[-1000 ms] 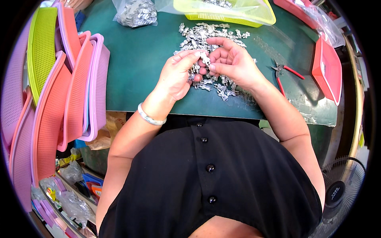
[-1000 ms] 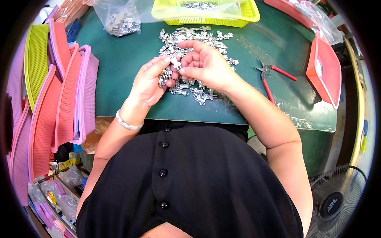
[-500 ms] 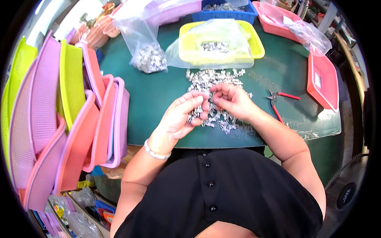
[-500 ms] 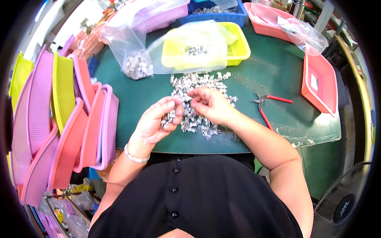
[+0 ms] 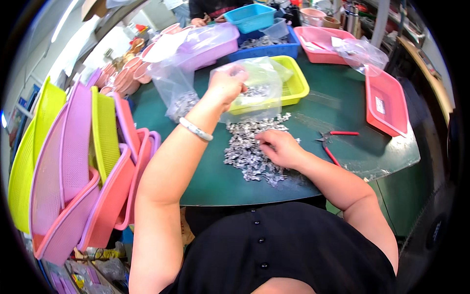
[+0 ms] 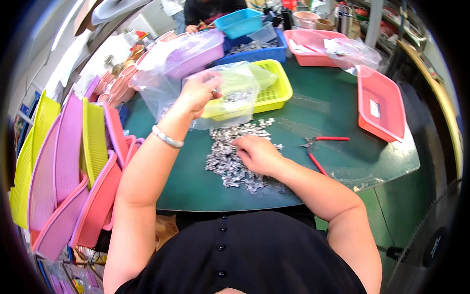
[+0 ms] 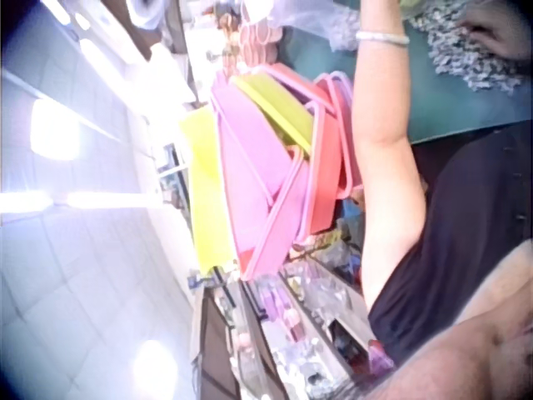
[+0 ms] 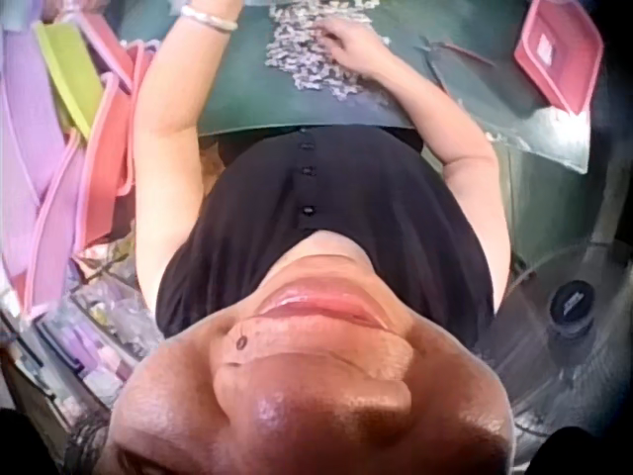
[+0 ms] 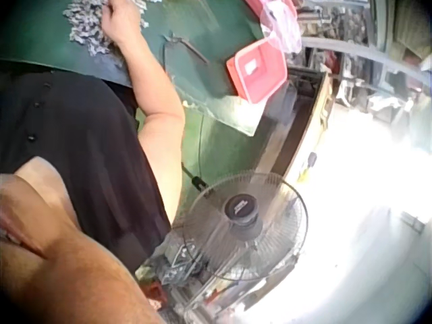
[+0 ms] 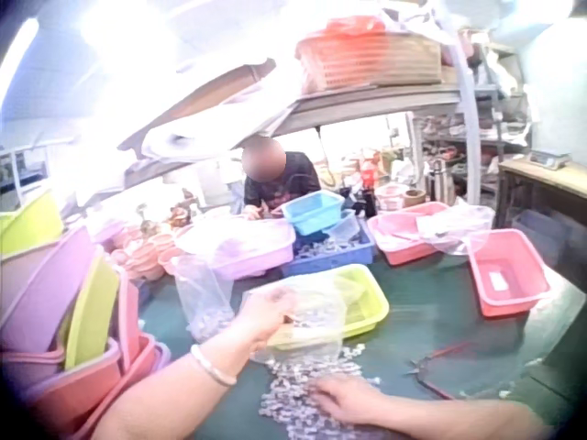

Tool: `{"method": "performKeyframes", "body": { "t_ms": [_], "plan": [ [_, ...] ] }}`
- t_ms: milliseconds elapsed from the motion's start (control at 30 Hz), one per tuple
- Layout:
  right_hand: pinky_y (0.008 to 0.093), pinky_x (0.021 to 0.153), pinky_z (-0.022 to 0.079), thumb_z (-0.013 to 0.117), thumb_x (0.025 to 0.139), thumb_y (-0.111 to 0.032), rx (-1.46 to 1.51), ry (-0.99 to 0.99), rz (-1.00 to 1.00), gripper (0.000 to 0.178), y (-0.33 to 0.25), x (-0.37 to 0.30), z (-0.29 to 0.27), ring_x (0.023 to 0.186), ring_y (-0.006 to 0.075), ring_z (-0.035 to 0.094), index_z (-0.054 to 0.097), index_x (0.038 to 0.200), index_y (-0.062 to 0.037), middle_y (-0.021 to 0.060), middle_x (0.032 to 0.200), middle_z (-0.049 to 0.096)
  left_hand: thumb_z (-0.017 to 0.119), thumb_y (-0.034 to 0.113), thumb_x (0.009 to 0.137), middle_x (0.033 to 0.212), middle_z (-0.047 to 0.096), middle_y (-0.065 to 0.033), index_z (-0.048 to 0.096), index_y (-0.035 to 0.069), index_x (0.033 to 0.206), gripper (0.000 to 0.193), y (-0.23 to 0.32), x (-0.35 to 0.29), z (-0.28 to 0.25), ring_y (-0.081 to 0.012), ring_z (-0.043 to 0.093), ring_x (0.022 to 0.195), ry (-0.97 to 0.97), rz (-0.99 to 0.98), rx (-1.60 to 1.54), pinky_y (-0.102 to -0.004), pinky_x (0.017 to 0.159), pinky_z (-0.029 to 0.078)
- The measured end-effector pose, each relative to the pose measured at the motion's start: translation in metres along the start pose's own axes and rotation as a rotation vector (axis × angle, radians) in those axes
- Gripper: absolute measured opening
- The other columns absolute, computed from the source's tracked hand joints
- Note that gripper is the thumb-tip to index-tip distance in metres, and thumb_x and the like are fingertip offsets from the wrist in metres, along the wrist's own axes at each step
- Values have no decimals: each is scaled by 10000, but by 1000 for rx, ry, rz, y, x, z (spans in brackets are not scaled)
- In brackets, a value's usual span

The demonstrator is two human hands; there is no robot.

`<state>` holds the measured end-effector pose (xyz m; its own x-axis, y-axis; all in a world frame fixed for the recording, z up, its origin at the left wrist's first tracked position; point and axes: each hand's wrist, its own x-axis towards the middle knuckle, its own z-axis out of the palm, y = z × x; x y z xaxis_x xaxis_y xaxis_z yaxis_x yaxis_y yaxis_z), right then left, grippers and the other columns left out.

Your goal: The person sits at a green workbench and assembles small silver metal components. They pick up individual pieces, link them together by hand, and occasionally use red-handled pliers to secure the connections. The assembled units are placed into a yellow plastic basket on the table.

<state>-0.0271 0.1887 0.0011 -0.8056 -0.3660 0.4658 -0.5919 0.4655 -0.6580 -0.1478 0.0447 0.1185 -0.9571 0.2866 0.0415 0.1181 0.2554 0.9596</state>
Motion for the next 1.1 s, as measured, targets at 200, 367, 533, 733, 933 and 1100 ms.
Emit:
{"method": "performKeyframes", "body": {
  "t_ms": [200,367,533,733,933,1100],
  "plan": [
    [413,818,386,629,686,-126,-387,-106,-95,315,5,-2,-3,924,281,505,571,989,-65,88,894,578,571,113,836,1034,587,-67,574,0,1087,275,-10,-18,2,-133,532,895,-11,143,332,-249,805,412],
    [396,811,388,649,685,-116,-367,-188,-25,328,1,2,-7,897,291,526,583,1003,-66,100,880,590,557,97,848,837,607,-1,620,1,997,189,-24,-78,-3,-59,506,739,24,166,92,-193,674,413],
    [387,830,384,619,710,-70,-315,-130,-44,296,10,3,-2,877,263,535,582,1004,-68,70,855,603,545,116,860,796,611,-7,630,24,955,157,-50,-134,-11,-48,520,655,111,87,-135,-179,582,402],
    [374,802,385,612,719,-76,-265,-66,-90,336,4,14,13,856,255,525,556,1049,-70,65,853,608,536,107,855,782,586,3,600,19,985,169,-106,-151,-6,-42,503,625,95,-248,-192,-164,538,393],
    [365,732,421,613,727,-48,-326,-35,-210,362,7,20,29,780,251,534,536,1080,-61,64,801,589,530,105,858,814,581,-19,558,2,1056,226,-118,-147,1,-56,511,633,118,-275,-248,-174,549,412],
    [330,598,456,598,732,-2,-203,72,-227,332,1,20,26,679,239,558,573,1054,-76,73,749,584,498,113,879,819,577,-21,551,-2,1067,226,-118,-145,1,-59,513,643,125,-261,-254,-178,554,417]
  ]
}}
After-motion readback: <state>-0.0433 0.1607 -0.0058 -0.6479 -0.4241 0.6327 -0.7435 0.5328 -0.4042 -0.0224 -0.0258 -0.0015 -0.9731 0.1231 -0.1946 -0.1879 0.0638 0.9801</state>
